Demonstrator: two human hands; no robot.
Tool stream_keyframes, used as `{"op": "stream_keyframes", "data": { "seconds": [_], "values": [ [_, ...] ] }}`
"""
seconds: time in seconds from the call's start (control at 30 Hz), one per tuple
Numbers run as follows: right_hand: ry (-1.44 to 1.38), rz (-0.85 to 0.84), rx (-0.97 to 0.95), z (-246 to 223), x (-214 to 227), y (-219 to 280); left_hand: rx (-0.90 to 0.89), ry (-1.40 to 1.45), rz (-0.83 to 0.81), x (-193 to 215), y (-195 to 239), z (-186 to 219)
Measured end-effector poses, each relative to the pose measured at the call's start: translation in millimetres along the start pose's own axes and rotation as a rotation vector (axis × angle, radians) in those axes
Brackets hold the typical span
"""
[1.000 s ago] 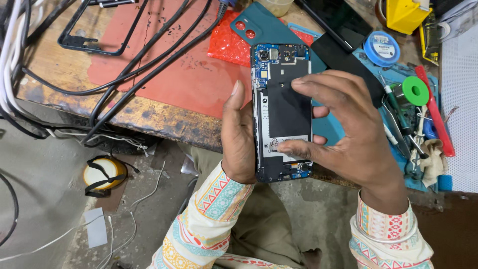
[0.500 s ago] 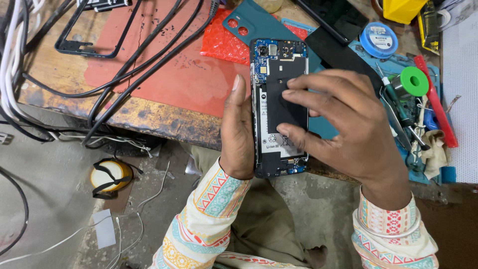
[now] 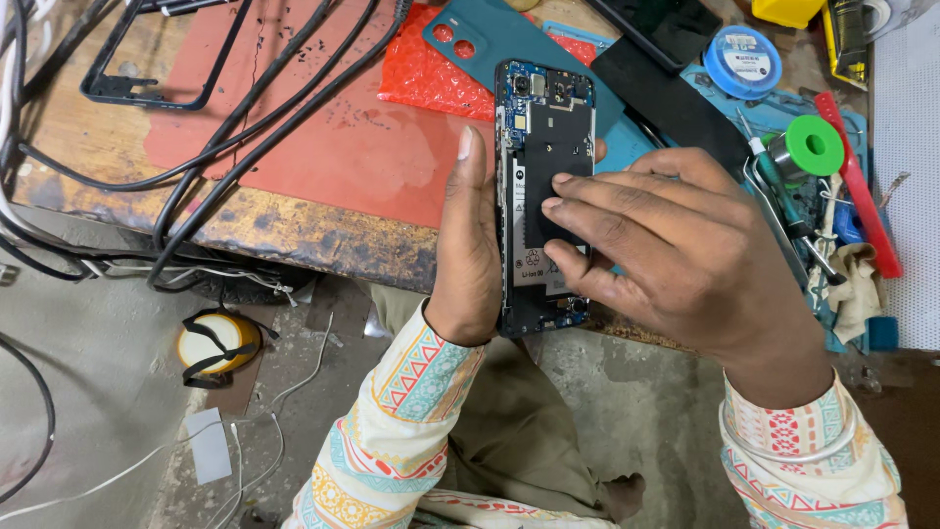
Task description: The person disassembles a smartphone, removes the back cover, and uses tweezers to lift a black adhesive film over the battery. They then place a new battery into the phone's chassis.
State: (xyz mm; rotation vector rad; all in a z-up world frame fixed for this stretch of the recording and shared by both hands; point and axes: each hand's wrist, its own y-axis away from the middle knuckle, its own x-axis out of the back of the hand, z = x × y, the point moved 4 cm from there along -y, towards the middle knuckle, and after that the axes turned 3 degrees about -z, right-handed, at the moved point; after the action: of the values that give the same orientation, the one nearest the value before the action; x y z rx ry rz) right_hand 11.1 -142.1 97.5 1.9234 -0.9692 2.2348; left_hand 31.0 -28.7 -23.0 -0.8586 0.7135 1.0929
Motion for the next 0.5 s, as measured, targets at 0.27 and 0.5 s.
{"op": "stream_keyframes", "data": {
  "seconds": [0.27,0.5],
  "values": [
    [-0.108,0.094,-0.144,-5,-10,11,-0.103,-0.061,0.059,-4,3,0],
    [-0.195,0.177,-0.378,-20,-23,20,-0.164,-0.155,0.110,0,3,-4]
  ]
}}
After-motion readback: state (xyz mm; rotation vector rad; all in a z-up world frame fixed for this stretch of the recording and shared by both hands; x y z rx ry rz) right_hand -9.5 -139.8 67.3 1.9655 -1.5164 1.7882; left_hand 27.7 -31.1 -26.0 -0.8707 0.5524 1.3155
